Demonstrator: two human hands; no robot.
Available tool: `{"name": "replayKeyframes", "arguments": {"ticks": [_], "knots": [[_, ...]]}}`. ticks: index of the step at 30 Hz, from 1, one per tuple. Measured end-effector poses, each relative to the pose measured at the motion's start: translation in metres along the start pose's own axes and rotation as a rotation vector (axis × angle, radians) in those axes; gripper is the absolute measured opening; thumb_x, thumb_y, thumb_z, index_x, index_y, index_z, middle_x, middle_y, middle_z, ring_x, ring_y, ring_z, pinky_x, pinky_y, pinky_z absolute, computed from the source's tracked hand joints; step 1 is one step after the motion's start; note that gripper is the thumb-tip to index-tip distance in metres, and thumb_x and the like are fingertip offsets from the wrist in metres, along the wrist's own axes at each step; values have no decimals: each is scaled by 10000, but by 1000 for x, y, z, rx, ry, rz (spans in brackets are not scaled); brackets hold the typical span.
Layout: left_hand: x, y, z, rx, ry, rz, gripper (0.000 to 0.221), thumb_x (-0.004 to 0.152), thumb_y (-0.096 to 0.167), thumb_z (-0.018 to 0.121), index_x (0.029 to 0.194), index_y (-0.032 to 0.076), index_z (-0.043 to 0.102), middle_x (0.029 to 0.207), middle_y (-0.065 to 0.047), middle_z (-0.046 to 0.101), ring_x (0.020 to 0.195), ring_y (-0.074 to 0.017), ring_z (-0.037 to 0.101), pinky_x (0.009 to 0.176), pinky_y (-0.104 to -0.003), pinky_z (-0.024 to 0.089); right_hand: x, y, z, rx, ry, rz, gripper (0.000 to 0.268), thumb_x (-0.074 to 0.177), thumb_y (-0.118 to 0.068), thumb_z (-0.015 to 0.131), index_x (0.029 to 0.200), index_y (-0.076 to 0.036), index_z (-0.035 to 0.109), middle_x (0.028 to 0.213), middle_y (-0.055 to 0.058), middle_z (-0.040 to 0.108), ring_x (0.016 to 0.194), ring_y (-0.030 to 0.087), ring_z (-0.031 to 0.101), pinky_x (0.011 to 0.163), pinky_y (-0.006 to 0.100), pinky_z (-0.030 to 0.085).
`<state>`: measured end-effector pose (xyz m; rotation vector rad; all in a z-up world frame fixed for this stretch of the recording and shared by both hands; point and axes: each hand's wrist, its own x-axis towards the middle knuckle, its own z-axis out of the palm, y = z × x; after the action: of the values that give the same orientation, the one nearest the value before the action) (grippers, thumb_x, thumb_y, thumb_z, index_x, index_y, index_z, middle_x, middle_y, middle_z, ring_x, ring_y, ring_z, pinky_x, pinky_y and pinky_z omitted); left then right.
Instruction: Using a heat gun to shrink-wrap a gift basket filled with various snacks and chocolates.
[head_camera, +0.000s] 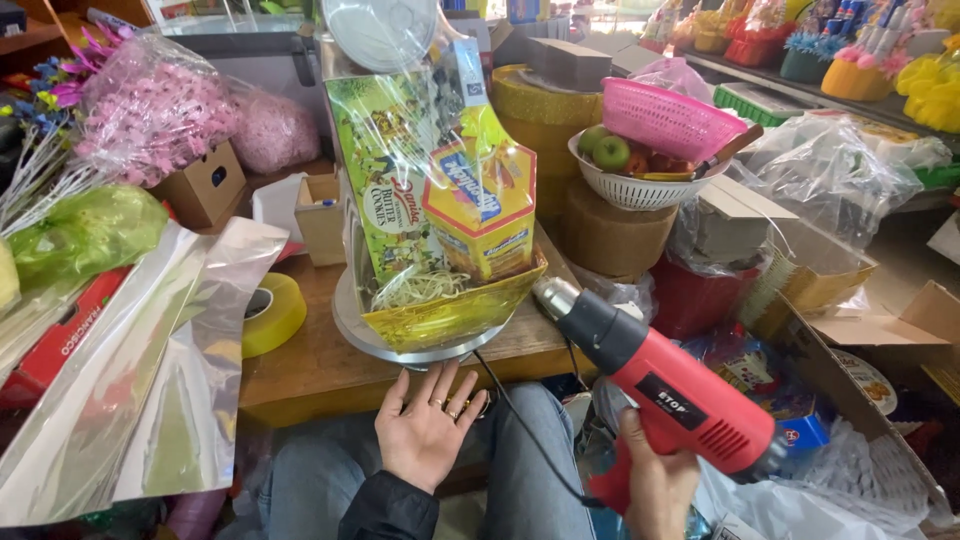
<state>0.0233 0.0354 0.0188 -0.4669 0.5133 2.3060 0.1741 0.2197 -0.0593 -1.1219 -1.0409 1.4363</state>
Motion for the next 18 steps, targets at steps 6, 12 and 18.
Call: {"name": "replayKeyframes", "arguments": {"ticks": [6,12,18], "knots": [[-3,3,1,-2,11,8,726,924,460,499,1539,76,465,1646,-133,490,1580,-398,378,1296,-558,314,-7,-55,-11,-307,20,-141,330,807,-277,856,1006,-53,718,783,116,647,643,252,585,479,463,546],[-9,6,5,11,55,28,650,932,473,486,1459,93,502,1577,-125,544,1554,-374,434,1291,-543,315,-16,-94,-15,-357,-36,-249,606,762,-278,850,1290,-47,664,909,141,725,591,326,655,542,481,606],[-7,8,3,-13,84,29,576,968,478,494,1404,103,538,1529,-112,578,1538,-382,462,1280,-551,338,5,-78,-26,-508,-34,-374,630,684,-374,903,1213,-82,725,1017,109,780,1038,294,711,923,455,517]]}}
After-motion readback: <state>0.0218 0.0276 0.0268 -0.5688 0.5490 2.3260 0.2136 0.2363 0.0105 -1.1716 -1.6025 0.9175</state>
